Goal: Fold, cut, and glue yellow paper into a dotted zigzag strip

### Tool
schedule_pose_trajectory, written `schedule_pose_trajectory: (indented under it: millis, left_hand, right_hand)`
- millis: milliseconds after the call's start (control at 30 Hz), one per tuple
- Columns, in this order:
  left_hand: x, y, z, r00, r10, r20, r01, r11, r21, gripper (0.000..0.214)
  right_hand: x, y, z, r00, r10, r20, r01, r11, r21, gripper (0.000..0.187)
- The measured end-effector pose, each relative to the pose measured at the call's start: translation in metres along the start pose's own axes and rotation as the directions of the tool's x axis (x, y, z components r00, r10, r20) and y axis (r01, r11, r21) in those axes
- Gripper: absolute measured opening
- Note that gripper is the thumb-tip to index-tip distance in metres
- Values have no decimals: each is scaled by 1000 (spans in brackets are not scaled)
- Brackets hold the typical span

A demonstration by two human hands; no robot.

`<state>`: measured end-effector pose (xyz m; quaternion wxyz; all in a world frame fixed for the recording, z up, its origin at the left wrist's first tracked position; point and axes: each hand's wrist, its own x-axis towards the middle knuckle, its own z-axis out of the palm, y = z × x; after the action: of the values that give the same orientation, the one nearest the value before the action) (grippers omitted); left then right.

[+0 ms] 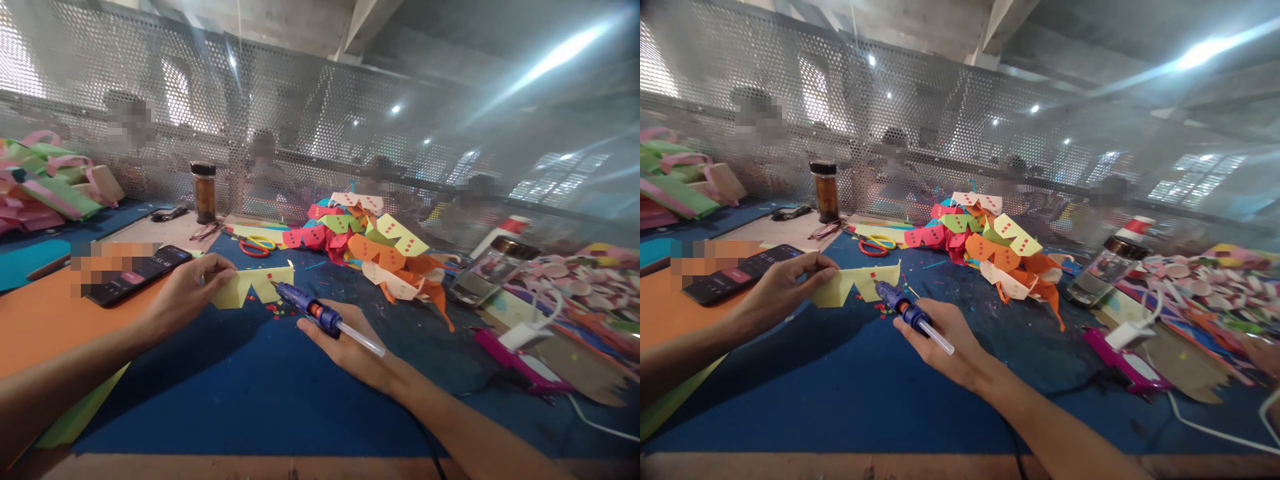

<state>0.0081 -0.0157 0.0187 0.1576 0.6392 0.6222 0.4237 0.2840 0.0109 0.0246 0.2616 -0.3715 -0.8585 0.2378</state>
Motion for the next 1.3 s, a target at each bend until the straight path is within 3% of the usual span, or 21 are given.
schedule_pose_trajectory:
  millis: [567, 833, 967, 1133, 1300]
  left_hand:
    - [0, -2, 0, 1000, 12, -18, -12, 1000, -20, 32]
    - [1, -5, 0, 999, 11, -30, -12, 1000, -26, 31]
    - [1, -6, -2, 1000, -24, -18, 23, 997, -71, 31]
    - [6, -11, -6, 994, -104, -33, 94, 972, -217, 32]
    - [12, -11, -13, 973, -218, -72, 190, 940, -283, 34]
  right_hand:
    - [2, 1, 0, 1000, 1, 8, 0, 1000, -11, 35]
    - [0, -7, -5, 996, 86, 15, -87, 993, 79, 34]
    - [1, 1, -4, 993, 118, 9, -118, 989, 94, 34]
    - [4, 11, -1, 981, 192, 23, -189, 932, 309, 33]
    - [12, 15, -9, 985, 146, 87, -169, 883, 437, 38]
